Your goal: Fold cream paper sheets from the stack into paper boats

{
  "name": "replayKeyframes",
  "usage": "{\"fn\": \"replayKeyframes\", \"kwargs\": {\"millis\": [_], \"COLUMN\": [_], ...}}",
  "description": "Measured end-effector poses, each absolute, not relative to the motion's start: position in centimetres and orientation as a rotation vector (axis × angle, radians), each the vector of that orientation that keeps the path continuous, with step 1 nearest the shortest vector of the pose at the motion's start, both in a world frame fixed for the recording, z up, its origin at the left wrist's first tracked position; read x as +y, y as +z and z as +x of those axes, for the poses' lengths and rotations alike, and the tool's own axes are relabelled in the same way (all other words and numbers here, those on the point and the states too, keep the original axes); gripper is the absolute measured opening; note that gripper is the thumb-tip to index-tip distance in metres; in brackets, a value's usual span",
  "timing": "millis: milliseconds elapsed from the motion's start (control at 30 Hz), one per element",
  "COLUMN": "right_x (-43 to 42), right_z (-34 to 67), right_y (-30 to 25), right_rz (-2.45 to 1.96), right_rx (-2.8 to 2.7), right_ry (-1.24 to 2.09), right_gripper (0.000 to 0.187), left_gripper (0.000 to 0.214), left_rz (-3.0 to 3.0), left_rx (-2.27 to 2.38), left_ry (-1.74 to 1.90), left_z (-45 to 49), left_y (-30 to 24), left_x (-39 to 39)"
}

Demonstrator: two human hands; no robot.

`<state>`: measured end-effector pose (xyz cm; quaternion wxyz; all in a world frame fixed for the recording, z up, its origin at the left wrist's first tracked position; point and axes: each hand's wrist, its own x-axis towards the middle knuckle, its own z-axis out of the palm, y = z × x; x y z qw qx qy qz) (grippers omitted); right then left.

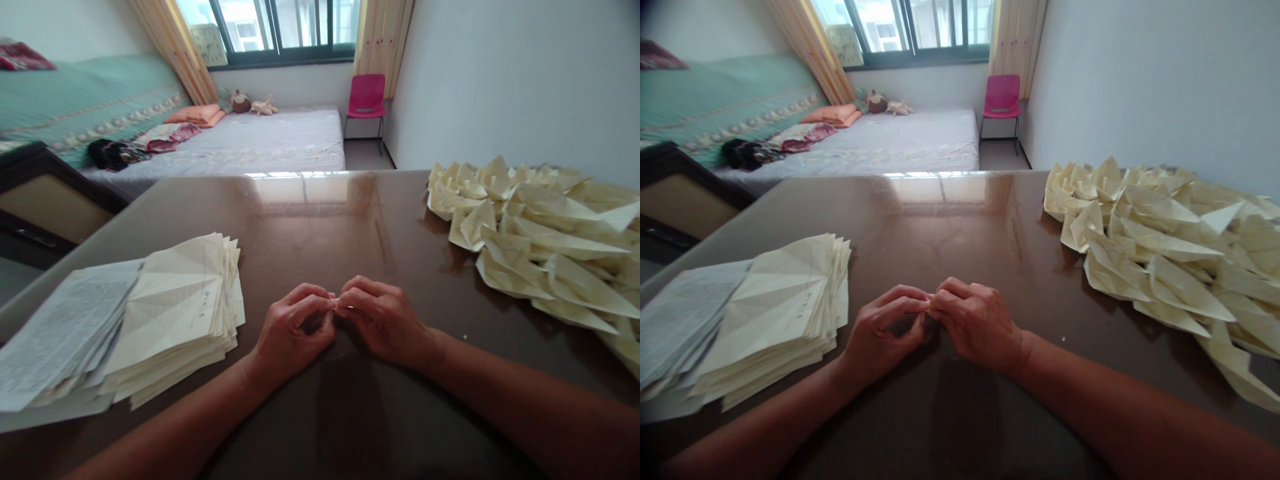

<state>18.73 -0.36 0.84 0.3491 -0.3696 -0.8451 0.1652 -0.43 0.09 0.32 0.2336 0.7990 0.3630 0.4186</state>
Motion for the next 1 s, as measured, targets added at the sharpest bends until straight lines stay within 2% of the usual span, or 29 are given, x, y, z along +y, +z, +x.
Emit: {"fn": "replayKeyframes", "kwargs": {"millis": [433,633,800,1000], "right_x": [1.2,1.2,1.4,2.0], "right_z": [19.6,19.6,19.8,20.1], "right_y": [0.0,-0.1,0.0,-0.5], "right_rz": [-1.077,-1.012,-1.022,-1.021], "right_rx": [-1.943,-2.003,-1.957,-1.708], "right_ry": [0.443,0.486,0.518,0.837], "right_gripper": [0.007,0.008,0.007,0.006], "left_gripper": [0.012,0.03,0.006,0.017], "left_rz": [1.961,2.123,2.157,2.048], "left_rx": [1.243,1.055,1.115,1.137], "left_ry": [1.123,1.057,0.995,0.993], "left_z": [-1.9,-1.7,-2.2,-2.7], "left_y": [-0.2,-0.2,-0.7,-1.3], "left_x": [2.1,1.7,2.2,3.0]}}
